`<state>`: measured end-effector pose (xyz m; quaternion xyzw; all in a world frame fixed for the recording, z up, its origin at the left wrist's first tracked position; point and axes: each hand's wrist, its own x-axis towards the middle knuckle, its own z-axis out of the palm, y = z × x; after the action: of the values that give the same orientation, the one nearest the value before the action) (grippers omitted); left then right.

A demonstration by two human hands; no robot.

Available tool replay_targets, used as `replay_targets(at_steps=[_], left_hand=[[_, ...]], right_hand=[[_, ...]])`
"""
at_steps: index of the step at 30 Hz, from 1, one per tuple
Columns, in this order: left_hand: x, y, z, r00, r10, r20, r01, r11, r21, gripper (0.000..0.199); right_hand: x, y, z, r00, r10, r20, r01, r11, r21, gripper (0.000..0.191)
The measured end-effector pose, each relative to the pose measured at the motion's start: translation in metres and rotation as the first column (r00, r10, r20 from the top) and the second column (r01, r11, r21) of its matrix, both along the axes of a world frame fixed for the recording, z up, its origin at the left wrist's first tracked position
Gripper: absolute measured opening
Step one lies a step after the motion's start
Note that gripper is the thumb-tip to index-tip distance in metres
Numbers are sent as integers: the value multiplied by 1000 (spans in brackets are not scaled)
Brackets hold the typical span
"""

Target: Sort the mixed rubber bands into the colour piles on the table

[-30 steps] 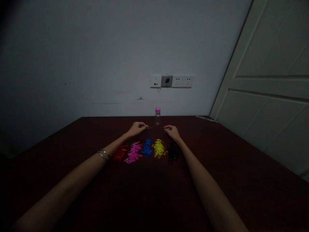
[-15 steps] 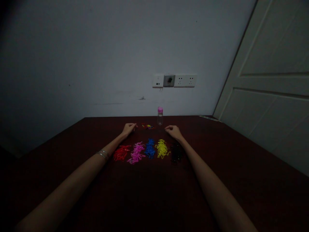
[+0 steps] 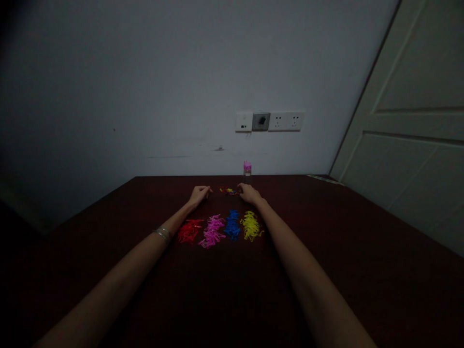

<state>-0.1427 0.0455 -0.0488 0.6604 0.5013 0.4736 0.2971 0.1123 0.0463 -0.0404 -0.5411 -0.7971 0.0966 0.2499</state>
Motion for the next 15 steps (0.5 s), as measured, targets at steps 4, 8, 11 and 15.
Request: replay_targets(at_steps=[4, 8, 11, 15], left_hand=[[0, 1, -1, 1000, -6, -8, 5, 1000, -11, 38], [-1, 0, -2, 1000, -4, -5, 4, 1000, -7, 37], [-1, 0, -2, 1000, -4, -11, 4, 1000, -2, 38], [0, 0, -1, 1000, -12, 3, 12, 1000, -11, 36]], right_hand=[[-4, -2, -1, 1000, -21, 20, 21, 1000, 8, 46], [-5, -8, 0, 999, -1, 36, -2, 998, 68, 41], [-4, -11, 0, 999, -10, 36, 7, 996, 84, 40], [1, -15, -1, 1000, -18, -14, 19, 996, 89, 40]])
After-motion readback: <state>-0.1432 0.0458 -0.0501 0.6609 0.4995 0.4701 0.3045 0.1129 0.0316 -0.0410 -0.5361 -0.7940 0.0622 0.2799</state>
